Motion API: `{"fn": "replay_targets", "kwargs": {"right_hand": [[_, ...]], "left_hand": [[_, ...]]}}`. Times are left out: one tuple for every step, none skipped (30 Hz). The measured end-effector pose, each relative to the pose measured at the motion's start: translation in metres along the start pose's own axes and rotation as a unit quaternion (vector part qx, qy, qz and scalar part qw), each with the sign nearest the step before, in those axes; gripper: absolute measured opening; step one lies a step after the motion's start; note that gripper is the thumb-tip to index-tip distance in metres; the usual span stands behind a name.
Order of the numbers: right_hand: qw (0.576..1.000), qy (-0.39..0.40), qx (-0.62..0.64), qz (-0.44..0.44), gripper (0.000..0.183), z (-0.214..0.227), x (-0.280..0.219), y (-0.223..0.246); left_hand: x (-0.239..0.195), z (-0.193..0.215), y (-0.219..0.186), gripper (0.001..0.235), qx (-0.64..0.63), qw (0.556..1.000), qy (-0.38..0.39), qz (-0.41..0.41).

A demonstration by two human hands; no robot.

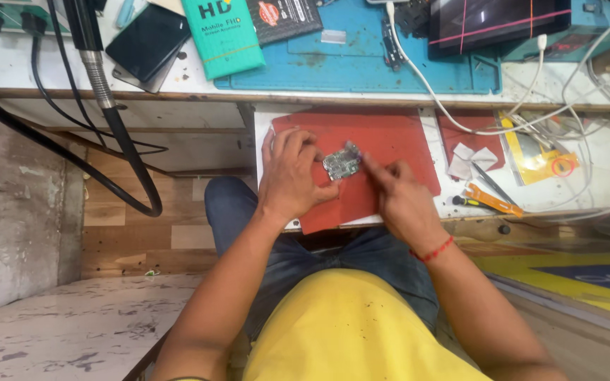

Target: The person uses a hot air gun to heat a small electronic component on a red mat, then repeatedly scrapes and cleans the component's surface with a small tool. The person continues to scrape and clean the component for the duration of the clip.

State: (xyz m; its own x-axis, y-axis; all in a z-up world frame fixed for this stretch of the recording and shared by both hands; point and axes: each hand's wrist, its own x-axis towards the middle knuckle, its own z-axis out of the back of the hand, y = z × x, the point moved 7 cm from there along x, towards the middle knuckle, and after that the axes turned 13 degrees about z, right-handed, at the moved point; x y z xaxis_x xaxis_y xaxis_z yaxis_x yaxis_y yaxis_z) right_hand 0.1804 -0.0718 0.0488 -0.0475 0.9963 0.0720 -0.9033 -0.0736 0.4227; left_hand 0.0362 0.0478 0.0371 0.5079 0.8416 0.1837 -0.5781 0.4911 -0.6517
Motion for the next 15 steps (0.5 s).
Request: {"fn": "replay_targets", "kwargs": {"right_hand": [[1.000,0.007,-0.003,-0.016,0.059,-0.003,0.000,0.000],[0.999,0.015,-0.006,-0.033,0.058,-0.005,-0.001,0.001],[0.999,0.042,-0.004,-0.027,0.060,-0.009,0.003,0.004],[0.997,0.069,-0.002,-0.021,0.061,-0.014,0.007,0.007],[0.995,0.102,-0.002,-0.016,0.063,-0.017,0.007,0.009],[0.997,0.075,-0.011,-0.024,0.058,-0.013,0.008,0.009],[0.998,0.052,-0.019,-0.027,0.053,-0.011,0.009,0.008],[0.999,0.028,-0.026,-0.031,0.049,-0.009,0.009,0.007],[0.999,0.039,-0.020,-0.028,0.051,-0.013,0.009,0.008],[0.998,0.051,-0.013,-0.025,0.054,-0.017,0.006,0.009],[0.998,0.057,-0.009,-0.025,0.057,-0.019,0.005,0.008],[0.999,0.036,-0.014,-0.031,0.057,-0.016,0.004,0.005],[0.999,0.012,-0.022,-0.036,0.057,-0.011,0.004,0.001],[0.999,-0.012,-0.030,-0.041,0.058,-0.006,0.005,-0.002],[0.999,-0.007,-0.031,-0.037,0.061,-0.006,0.002,-0.002]], "left_hand": [[-0.001,0.000,0.000,0.048,0.003,1.000,-0.001,-0.004],[-0.002,0.001,-0.001,0.048,0.006,1.000,-0.002,-0.007],[0.001,0.003,0.000,0.048,0.010,1.000,0.000,-0.004],[0.004,0.005,0.000,0.048,0.014,1.000,0.002,-0.001],[0.003,0.004,-0.001,0.048,0.013,1.000,0.005,0.006],[0.004,0.003,-0.002,0.050,0.009,1.000,0.008,0.004],[0.003,0.002,-0.002,0.051,0.006,1.000,0.009,0.008],[0.003,0.001,-0.001,0.053,0.002,1.000,0.010,0.011],[0.000,0.003,0.000,0.053,0.001,1.000,0.007,0.009],[-0.002,0.004,0.000,0.053,-0.001,1.000,0.003,0.007],[-0.001,0.004,-0.001,0.053,-0.003,1.000,0.000,-0.001],[-0.001,0.004,-0.001,0.052,-0.001,1.000,0.004,0.003],[0.001,0.004,-0.002,0.051,0.000,1.000,0.005,0.005],[0.004,0.004,-0.001,0.051,0.001,1.000,0.007,0.007],[0.002,0.003,-0.002,0.050,0.000,1.000,0.006,0.010]]}}
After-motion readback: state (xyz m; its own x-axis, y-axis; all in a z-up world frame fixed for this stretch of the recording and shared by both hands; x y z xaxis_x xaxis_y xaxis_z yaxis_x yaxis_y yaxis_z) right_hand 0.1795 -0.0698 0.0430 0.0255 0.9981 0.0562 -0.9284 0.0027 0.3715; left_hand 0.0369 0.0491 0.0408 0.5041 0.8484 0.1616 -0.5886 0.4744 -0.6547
